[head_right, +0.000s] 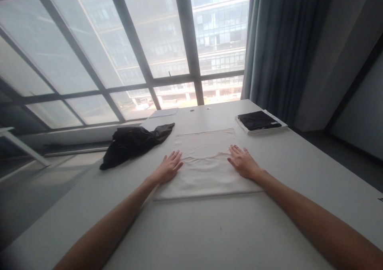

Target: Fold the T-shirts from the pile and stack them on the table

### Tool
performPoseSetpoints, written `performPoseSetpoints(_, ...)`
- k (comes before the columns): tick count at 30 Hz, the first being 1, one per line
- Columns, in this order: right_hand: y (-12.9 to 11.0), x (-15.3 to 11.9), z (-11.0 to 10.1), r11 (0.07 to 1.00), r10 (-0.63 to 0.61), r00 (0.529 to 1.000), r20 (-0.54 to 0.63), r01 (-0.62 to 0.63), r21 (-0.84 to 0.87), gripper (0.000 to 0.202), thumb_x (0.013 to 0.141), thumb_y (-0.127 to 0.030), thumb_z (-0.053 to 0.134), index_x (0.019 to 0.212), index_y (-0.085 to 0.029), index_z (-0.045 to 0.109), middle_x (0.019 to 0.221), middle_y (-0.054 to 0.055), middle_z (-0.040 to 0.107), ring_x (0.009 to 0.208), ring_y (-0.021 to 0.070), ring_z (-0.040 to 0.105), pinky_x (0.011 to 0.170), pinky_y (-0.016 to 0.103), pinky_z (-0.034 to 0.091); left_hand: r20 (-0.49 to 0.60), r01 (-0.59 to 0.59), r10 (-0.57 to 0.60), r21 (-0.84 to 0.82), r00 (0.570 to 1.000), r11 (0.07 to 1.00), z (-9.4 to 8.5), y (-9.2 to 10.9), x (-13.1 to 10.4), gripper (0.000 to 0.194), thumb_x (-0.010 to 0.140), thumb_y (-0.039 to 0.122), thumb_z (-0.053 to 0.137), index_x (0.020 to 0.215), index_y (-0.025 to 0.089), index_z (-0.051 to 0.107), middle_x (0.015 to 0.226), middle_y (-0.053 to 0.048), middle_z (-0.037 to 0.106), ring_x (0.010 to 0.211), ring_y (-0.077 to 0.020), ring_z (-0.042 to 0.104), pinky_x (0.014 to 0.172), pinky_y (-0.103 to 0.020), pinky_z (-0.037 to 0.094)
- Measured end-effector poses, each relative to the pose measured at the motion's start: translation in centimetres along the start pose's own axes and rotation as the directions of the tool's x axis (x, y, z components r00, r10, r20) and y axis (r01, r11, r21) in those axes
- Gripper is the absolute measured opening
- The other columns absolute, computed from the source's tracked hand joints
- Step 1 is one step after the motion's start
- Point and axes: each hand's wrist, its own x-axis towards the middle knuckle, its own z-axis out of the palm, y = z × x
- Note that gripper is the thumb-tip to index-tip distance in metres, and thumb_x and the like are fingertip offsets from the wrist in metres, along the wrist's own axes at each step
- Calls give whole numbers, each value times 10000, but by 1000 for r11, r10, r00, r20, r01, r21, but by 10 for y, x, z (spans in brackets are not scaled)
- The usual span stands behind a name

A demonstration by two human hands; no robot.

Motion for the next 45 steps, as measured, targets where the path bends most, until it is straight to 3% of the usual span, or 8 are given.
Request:
performPoseSetpoints(3, 1, 0, 2, 1000, -20, 999, -31, 20, -9, 623, 1058, -455, 243, 1561, -116, 382, 1639, 170, 311, 1534, 275, 257, 1210, 570, 230, -76, -38, 39, 16, 996, 999, -1, 5, 1, 676, 1068, 540, 194, 1630, 166, 224, 1684, -132, 178, 1567, -305, 119, 1232, -580, 140)
performPoseSetpoints(8, 3, -2, 4, 1000, -3, 1000, 11, 2, 13, 625, 1052, -463, 257, 1565, -130, 386, 1619, 182, 348, 1513, 305, 306, 1186, 588, 275, 12, -76, 76, -8, 997, 997, 2, 11, -2, 702, 1062, 575, 181, 1628, 160, 229, 1685, -137, 169, 1567, -316, 111, 1225, -594, 141)
performPoseSetpoints(16, -1, 0, -7, 999, 18, 999, -44, -16, 27, 594, 1050, -413, 279, 1551, -116, 401, 1628, 176, 331, 1514, 311, 303, 1177, 620, 282, -2, -115, 115, -34, 993, 993, -2, 12, -2, 668, 1068, 555, 236, 1622, 182, 254, 1678, -145, 191, 1565, -320, 122, 1219, -623, 125)
performPoseSetpoints(21, -6, -13, -27, 996, -12, 977, -211, 29, 79, 574, 1053, -384, 313, 1576, -155, 372, 1618, 164, 360, 1514, 303, 304, 1196, 584, 282, -130, -217, 202, -115, 971, 969, -20, 13, -27, 627, 1078, 533, 279, 1616, 211, 279, 1662, -125, 268, 1559, -280, 178, 1244, -555, 167)
performPoseSetpoints(27, -22, -64, -27, 948, -303, 952, 29, 299, 107, 566, 1065, -421, 340, 1603, -248, 324, 1651, 95, 302, 1536, 276, 243, 1234, 564, 195, -36, -433, 432, -73, 901, 898, -11, 18, -85, 607, 1076, 519, 342, 1631, 311, 212, 1679, -45, 224, 1561, -273, 162, 1265, -513, 155)
performPoseSetpoints(31, -33, -76, -33, 957, -281, 957, 67, 274, 100, 578, 1064, -445, 342, 1598, -225, 340, 1651, 119, 289, 1538, 294, 234, 1237, 576, 164, -20, -445, 445, -31, 895, 895, -8, 23, -98, 619, 1070, 526, 361, 1631, 310, 210, 1681, -58, 193, 1557, -302, 160, 1258, -535, 168)
performPoseSetpoints(38, -67, -101, -41, 911, -389, 911, 140, 357, 205, 683, 1055, -522, 360, 1644, -268, 125, 1677, 89, 210, 1547, 283, 201, 1259, 543, 121, 38, -516, 517, -21, 855, 856, -9, 48, -111, 688, 1057, 574, 356, 1641, 339, 78, 1692, -30, 113, 1565, -294, 114, 1266, -529, 136)
performPoseSetpoints(45, -59, -112, -39, 949, -282, 950, 135, 255, 188, 663, 1059, -529, 332, 1635, -230, 201, 1666, 105, 237, 1545, 277, 207, 1262, 538, 137, 36, -500, 500, -5, 866, 866, -3, 48, -113, 712, 1061, 579, 326, 1639, 325, -3, 1688, -30, 89, 1563, -273, 114, 1275, -489, 110)
